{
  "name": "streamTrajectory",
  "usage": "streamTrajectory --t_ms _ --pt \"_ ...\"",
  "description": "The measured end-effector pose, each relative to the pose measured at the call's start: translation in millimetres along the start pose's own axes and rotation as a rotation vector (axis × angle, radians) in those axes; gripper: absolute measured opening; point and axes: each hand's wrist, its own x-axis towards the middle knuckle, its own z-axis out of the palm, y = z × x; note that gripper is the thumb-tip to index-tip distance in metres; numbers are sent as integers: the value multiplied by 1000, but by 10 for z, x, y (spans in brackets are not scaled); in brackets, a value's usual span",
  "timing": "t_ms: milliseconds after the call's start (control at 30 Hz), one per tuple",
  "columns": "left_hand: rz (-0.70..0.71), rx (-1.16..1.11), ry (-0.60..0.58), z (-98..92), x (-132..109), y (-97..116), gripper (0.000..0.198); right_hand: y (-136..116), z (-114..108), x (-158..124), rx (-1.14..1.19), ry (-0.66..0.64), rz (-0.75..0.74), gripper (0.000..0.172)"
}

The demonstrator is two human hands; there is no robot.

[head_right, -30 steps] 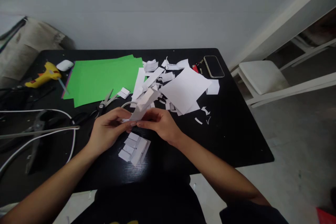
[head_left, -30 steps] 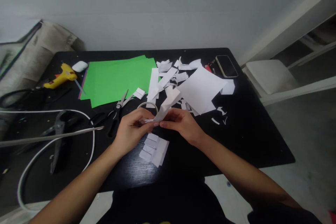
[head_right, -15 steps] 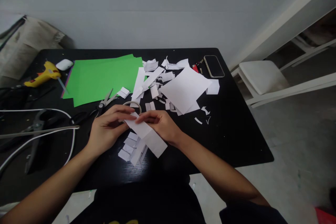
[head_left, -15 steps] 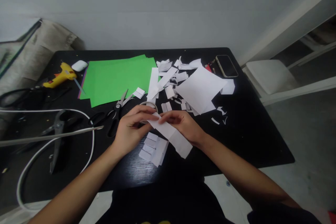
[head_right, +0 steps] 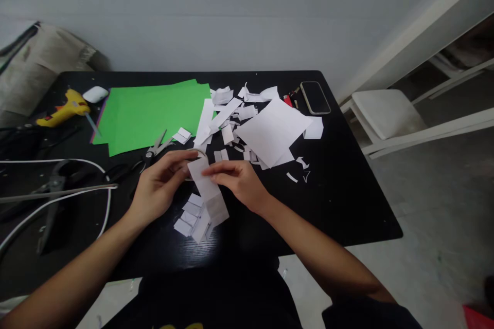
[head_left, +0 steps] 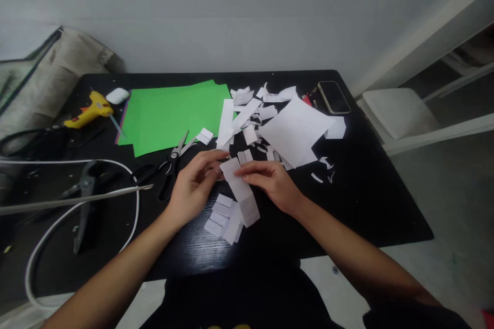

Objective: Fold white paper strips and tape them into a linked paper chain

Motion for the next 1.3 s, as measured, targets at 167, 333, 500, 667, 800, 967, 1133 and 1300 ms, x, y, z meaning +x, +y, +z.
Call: streamTrajectory --t_ms 167,333,500,667,800,967,1133,1300 --pt "-147 -199 37 47 2 -1 26 15 21 2 -30 83 -53 14" --pt "-206 -312 -88 72 -31 28 28 39 28 12 9 149 -107 22" --pt "-245 -333 -156 101 -49 31 32 21 57 9 22 195 -155 30" --pt "-245 -330 -162 101 -44 14 27 7 61 6 -44 213 -182 20" --pt "-214 -286 -151 83 -49 48 24 23 46 13 -99 222 -208 13" --pt "-175 -174 -192 59 -48 123 12 12 46 1 -180 189 -266 13" --pt "-159 -228 -214 17 -43 148 15 17 41 -25 -346 185 -339 20" --pt "-122 -302 -194 -26 -48 141 30 66 52 -34 -266 97 -334 22"
